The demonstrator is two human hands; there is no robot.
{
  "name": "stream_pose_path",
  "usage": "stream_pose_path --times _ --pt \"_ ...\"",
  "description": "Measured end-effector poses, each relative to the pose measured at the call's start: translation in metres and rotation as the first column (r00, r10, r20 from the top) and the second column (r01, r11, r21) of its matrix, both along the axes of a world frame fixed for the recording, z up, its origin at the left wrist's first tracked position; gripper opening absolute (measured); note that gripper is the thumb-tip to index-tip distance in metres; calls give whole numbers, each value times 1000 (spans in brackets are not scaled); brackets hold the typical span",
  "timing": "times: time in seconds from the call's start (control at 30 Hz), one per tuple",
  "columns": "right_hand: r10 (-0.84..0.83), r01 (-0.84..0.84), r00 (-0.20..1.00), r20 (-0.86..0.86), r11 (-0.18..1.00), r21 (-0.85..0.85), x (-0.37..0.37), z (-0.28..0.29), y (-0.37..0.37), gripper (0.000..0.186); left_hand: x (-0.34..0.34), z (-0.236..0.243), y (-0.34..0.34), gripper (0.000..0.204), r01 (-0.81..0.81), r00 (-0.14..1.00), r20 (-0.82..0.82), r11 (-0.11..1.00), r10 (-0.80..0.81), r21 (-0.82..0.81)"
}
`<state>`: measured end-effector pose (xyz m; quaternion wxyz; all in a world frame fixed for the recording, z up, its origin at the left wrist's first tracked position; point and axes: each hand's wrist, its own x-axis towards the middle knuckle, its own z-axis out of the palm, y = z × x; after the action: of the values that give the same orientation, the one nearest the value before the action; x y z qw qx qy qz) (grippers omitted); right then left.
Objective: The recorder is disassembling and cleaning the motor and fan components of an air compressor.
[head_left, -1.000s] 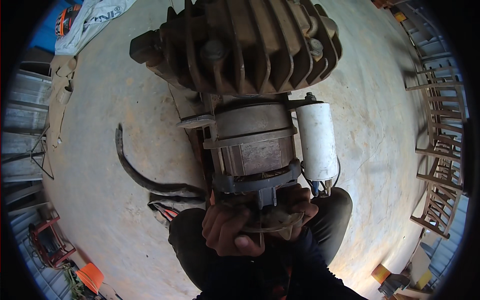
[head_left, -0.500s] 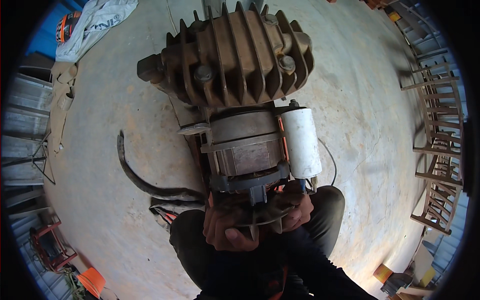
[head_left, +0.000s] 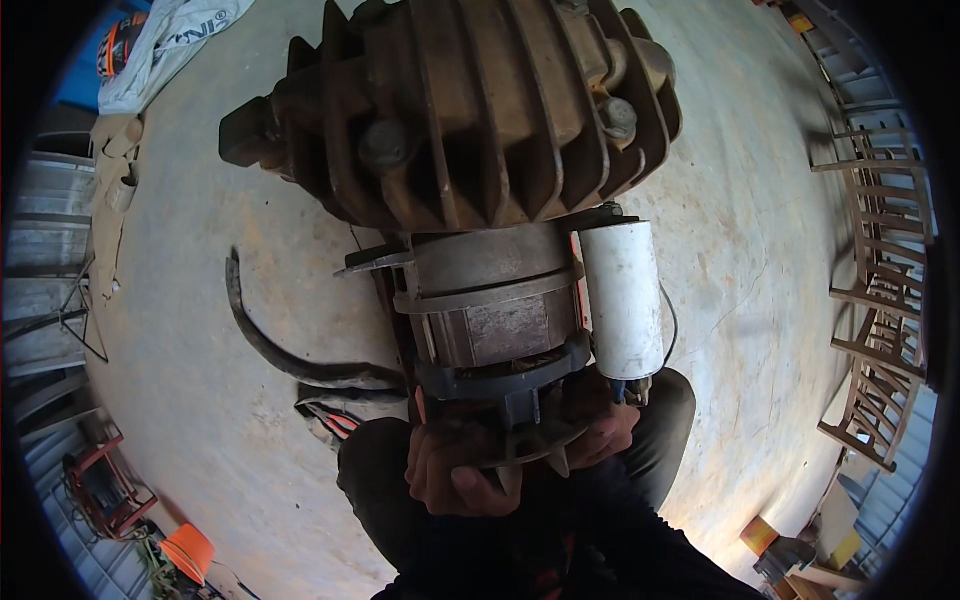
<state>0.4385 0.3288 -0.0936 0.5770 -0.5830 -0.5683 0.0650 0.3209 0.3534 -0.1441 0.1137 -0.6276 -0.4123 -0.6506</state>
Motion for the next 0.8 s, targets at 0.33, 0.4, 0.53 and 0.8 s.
stream_pose_path --times 0.33,0.4,0.53,0.8 --pt "-100 118 987 -127 983 142 -15 -18 1 23 -11 19 9 41 193 969 165 980 -184 -41" --pt "-148 152 988 -39 980 131 -11 -22 8 24 14 -9 12 36 -18 924 380 987 -44 158" --pt "13 15 998 -64 912 410 -6 -26 12 27 16 23 13 40 -13 929 370 997 -17 79" --pt "32 15 993 -118 923 383 -1 -50 -4 32 7 55 22 44 159 933 340 982 -117 -99"
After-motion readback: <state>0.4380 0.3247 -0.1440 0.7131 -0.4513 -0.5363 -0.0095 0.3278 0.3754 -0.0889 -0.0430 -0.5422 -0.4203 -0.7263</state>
